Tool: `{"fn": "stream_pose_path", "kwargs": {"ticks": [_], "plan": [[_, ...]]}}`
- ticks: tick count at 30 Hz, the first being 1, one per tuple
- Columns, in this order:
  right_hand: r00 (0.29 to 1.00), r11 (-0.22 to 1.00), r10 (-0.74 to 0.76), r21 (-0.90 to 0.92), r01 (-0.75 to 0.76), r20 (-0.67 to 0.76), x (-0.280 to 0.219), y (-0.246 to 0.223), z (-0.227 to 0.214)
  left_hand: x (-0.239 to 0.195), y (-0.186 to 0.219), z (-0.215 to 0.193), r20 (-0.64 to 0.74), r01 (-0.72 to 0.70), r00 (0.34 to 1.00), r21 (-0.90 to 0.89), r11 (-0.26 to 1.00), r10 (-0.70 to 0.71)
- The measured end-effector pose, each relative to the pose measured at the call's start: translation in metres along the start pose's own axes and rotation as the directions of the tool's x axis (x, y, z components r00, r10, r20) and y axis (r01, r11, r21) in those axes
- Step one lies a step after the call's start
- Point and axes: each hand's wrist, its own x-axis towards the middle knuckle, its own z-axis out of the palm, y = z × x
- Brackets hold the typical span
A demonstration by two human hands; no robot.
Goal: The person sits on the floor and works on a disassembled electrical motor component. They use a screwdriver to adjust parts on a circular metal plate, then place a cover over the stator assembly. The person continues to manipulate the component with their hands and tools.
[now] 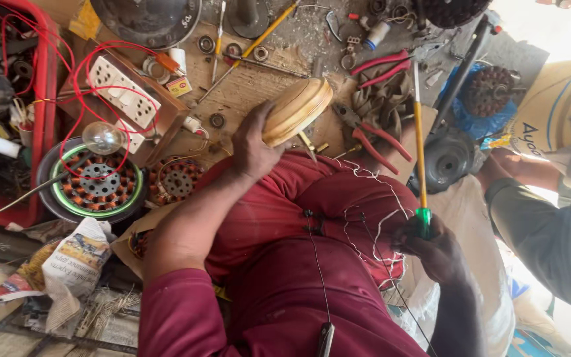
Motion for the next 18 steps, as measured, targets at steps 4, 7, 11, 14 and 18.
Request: {"fn": "stream_pose_path", "kwargs": {"ticks": [4,7,11,14,18], "plan": [[0.995,0.992,-0.068,-0.108,0.060,-0.074,-0.007,-0.001,0.005,0.021,-0.022,-0.010,0.162,0.080,0.982,0.127,0.989,-0.100],[0.983,0.969,-0.151,-0.211,0.128,-0.101,-0.014,-0.006,0.005,0.042,-0.022,-0.025,0.288,0.178,0.926,0.240,0.954,-0.245],[0.977,0.924,-0.175,-0.363,0.120,-0.123,-0.016,-0.016,0.014,0.090,-0.012,-0.035,0.490,0.179,0.659,0.635,0.752,-0.570],[0.970,0.854,-0.137,-0.520,0.013,-0.199,-0.018,-0.025,0.020,0.111,-0.010,-0.034,0.481,0.197,0.604,0.682,0.704,-0.635],[0.972,0.853,-0.172,-0.519,0.065,-0.161,-0.019,-0.028,0.037,0.104,-0.019,-0.039,0.410,0.330,0.666,0.587,0.739,-0.623]]}}
